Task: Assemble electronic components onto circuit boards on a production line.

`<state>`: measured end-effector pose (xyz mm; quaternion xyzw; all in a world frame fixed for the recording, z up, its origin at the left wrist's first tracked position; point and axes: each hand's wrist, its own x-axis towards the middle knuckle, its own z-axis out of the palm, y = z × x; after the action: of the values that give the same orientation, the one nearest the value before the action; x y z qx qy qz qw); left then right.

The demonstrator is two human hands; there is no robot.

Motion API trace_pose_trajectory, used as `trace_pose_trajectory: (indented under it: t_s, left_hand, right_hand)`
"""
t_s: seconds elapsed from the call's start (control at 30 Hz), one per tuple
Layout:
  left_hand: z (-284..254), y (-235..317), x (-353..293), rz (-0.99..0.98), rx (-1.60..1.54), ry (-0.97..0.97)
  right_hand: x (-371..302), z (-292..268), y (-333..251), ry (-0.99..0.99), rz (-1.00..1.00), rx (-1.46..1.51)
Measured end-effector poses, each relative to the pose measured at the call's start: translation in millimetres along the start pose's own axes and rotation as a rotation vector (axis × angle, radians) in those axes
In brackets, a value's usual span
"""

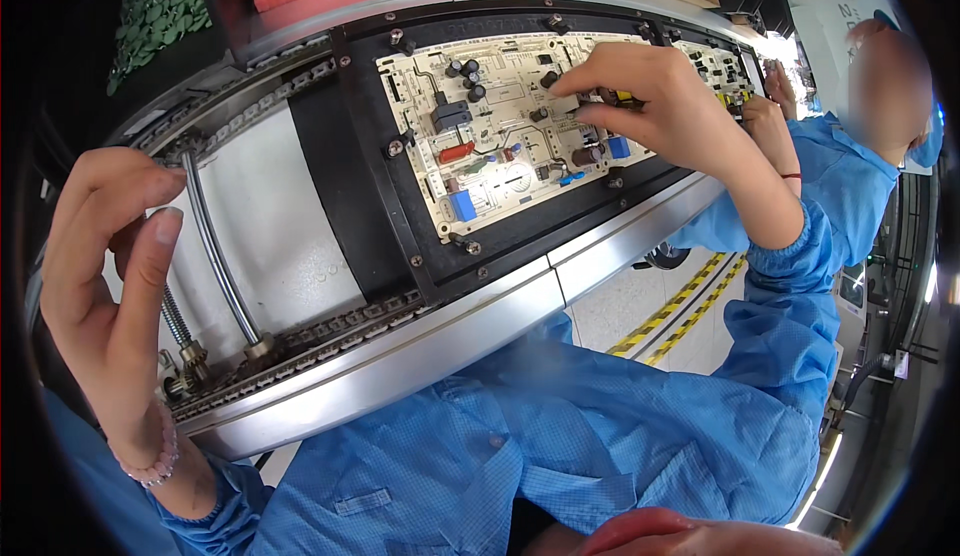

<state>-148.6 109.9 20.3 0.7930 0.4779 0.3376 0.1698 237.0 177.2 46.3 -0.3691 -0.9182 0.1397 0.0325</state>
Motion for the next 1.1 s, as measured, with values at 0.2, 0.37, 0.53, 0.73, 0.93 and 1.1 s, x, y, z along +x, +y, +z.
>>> trace_pose_trajectory:
  t_s: [0.2,0.37,0.53,0.73,0.93,1.1]
  left_hand:
    - [0,-3,-3,-0.009,-0.006,0.014]
    - [-3,-7,-5,-0.034,-0.002,-0.004]
    - [-3,-8,-6,-0.068,-0.039,-0.002]
    - [-6,-14,-9,-0.07,-0.031,-0.018]
    - [-5,-20,-9,-0.03,-0.002,-0.033]
    - [-10,-20,-13,-0.03,0.008,-0.046]
  right_hand:
    - [1,-2,0,-0.079,-0.075,-0.033]
    - [1,-4,-4,-0.113,-0.05,-0.062]
    - [3,-2,-6,-0.081,-0.044,-0.084]
    - [5,-2,-11,-0.07,-0.032,-0.093]
    - [5,-3,-15,-0.096,-0.016,-0.159]
    - [12,-4,-16,-0.177,0.0,-0.122]
